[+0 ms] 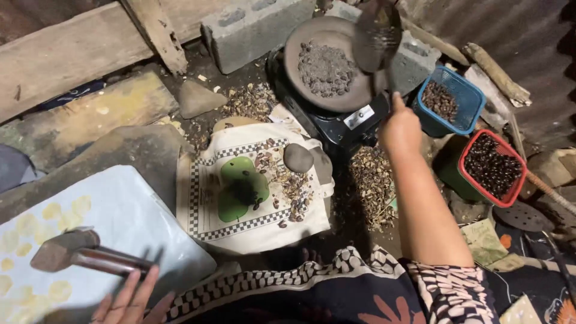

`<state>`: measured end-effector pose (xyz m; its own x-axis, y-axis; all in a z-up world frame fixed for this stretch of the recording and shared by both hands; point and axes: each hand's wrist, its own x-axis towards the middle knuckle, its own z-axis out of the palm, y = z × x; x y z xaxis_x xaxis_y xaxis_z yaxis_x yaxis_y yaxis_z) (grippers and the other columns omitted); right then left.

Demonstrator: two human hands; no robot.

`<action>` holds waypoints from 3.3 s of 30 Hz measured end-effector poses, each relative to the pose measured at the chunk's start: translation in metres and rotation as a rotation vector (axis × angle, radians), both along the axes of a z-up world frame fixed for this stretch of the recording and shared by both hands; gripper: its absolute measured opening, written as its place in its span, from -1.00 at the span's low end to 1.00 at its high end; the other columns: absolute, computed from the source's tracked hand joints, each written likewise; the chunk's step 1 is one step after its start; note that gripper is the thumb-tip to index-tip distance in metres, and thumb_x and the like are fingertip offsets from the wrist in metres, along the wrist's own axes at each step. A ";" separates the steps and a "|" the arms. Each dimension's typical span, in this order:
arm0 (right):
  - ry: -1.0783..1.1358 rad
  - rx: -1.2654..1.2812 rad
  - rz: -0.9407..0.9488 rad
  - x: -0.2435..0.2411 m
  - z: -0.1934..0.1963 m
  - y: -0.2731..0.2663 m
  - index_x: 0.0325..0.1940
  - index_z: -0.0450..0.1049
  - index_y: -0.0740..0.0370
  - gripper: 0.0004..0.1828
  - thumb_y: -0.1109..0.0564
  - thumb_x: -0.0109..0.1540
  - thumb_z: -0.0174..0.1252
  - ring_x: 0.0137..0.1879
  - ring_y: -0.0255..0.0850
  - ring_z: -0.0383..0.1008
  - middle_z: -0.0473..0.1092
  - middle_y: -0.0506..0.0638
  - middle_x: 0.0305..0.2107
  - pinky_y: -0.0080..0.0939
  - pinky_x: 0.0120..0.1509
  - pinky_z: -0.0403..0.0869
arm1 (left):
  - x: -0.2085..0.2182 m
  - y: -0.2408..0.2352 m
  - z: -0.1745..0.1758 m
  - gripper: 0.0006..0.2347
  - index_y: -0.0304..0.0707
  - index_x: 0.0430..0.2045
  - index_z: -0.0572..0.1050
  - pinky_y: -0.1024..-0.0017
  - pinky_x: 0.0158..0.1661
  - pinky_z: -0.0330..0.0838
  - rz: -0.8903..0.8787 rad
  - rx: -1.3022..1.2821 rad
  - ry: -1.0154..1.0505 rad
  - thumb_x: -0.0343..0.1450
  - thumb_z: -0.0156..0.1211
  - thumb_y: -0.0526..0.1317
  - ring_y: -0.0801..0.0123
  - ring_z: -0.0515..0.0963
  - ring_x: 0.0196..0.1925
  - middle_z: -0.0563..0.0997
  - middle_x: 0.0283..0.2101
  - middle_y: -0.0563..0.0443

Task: Cracking nuts with a wooden mallet and cleaning the kernels using a stone

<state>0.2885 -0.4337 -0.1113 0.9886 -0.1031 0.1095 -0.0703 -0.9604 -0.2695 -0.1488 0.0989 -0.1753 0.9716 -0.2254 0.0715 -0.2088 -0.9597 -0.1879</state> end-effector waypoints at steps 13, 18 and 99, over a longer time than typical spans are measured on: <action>0.457 0.969 -0.206 -0.003 -0.014 0.011 0.10 0.59 0.17 -0.65 0.18 0.24 0.12 -0.63 -0.31 0.24 0.41 -0.02 -0.55 -0.37 -0.61 0.14 | 0.057 0.007 0.046 -0.51 0.56 0.45 -0.28 -0.13 0.56 -0.30 0.126 0.310 1.318 0.60 -0.38 0.02 0.07 -0.37 0.64 -0.49 0.60 0.05; 0.142 0.633 -0.043 -0.021 -0.015 0.014 0.25 0.50 0.31 -0.53 0.21 0.24 0.11 -0.45 -0.15 0.42 0.49 0.15 -0.38 -0.20 -0.39 0.37 | 0.064 -0.001 0.057 -0.48 0.55 0.46 -0.33 -0.13 0.56 -0.24 0.193 0.258 1.336 0.58 -0.38 0.09 0.16 -0.35 0.63 -0.48 0.60 0.12; -0.191 0.030 1.082 -0.132 -0.136 0.101 -0.03 0.50 0.16 -0.74 0.07 0.22 0.14 0.09 0.12 0.48 0.43 0.15 -0.07 0.13 0.20 0.43 | 0.222 -0.109 -0.005 0.01 -0.45 0.30 0.20 0.00 0.41 0.12 -0.308 -0.561 0.084 -0.02 0.65 0.02 -0.21 0.25 0.40 0.27 0.34 -0.42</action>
